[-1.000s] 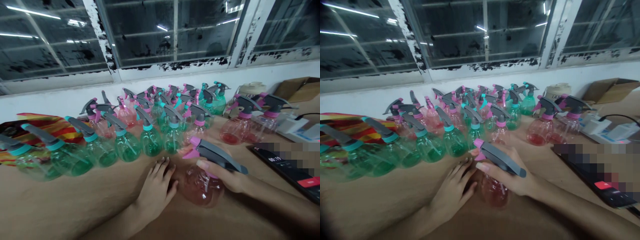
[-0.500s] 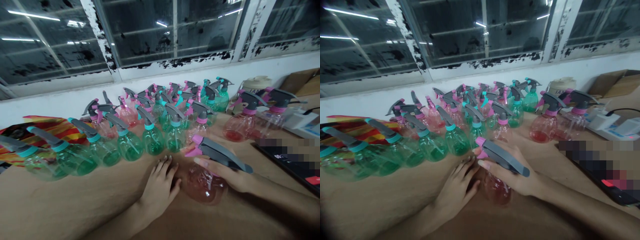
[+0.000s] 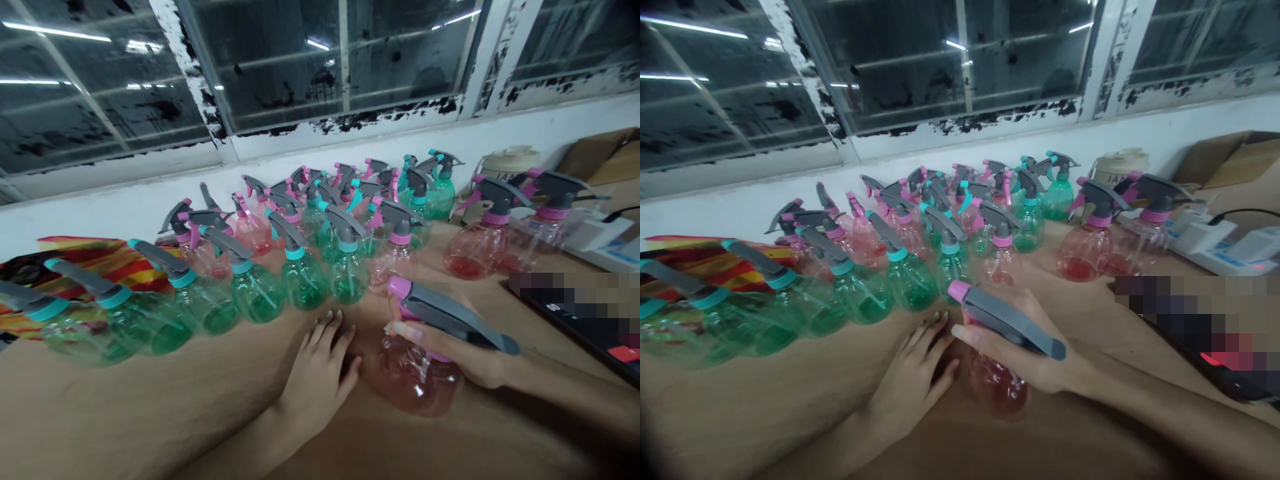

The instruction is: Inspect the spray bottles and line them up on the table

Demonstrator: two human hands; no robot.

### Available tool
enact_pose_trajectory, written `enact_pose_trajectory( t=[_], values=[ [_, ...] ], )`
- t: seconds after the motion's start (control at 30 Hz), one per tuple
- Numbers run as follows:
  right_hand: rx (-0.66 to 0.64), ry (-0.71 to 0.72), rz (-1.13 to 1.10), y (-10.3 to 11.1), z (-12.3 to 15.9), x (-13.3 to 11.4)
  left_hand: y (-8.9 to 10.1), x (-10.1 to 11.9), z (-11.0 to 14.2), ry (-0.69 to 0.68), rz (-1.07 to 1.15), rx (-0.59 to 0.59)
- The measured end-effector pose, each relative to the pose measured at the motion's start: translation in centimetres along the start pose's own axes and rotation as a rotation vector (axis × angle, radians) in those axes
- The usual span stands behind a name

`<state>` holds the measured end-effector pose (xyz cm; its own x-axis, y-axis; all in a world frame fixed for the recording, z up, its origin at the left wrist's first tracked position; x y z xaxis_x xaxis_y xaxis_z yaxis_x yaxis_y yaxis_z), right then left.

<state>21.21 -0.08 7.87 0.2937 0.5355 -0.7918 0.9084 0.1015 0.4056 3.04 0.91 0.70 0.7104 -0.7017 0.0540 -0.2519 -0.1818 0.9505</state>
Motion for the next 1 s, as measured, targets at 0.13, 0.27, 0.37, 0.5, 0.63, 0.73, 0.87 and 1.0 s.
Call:
enact_pose_trajectory(
  t=[0.13, 0.27, 0.37, 0.5, 0.63, 0.73, 0.87, 1.0],
  values=[
    [-0.043, 0.015, -0.027, -0.1, -0.3, -0.3, 0.1, 0.1, 0.0, -0.014, -0.010, 0.013],
    [-0.024, -0.026, -0.075, -0.1, -0.7, -0.4, 0.1, 0.2, -0.1, -0.009, -0.026, -0.006],
    [-0.001, -0.002, -0.057, -0.1, -0.8, -0.5, 0.1, 0.2, -0.1, -0.007, -0.022, -0.007],
    [-0.005, 0.051, -0.052, -0.1, -0.7, -0.9, 0.1, 0.2, -0.1, -0.013, -0.004, 0.008],
    [0.007, 0.042, -0.114, -0.1, -0.7, -1.0, 0.1, 0.1, -0.1, 0.000, -0.011, -0.014],
    [0.006, 0.036, -0.107, -0.1, -0.8, -1.2, 0.2, 0.2, -0.2, -0.002, -0.008, -0.020],
    [-0.012, 0.022, -0.052, -0.1, -1.0, -1.4, 0.3, 0.3, -0.3, -0.001, 0.003, 0.001],
    [-0.026, 0.006, -0.014, -0.3, -1.0, -0.6, 0.4, 0.3, -0.2, -0.001, -0.008, -0.004]
  ],
)
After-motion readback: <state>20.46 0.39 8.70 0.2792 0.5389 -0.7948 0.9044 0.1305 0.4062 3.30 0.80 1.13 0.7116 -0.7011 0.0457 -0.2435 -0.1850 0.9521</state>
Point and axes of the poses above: each hand's wrist, its own z-axis away from the middle knuckle, its own y-axis out of the back of the hand, x = y × z, the point moved 4 cm from there along -z, towards the middle knuckle, and after that the axes turned 1 degree about x, right-handed, at the moved point
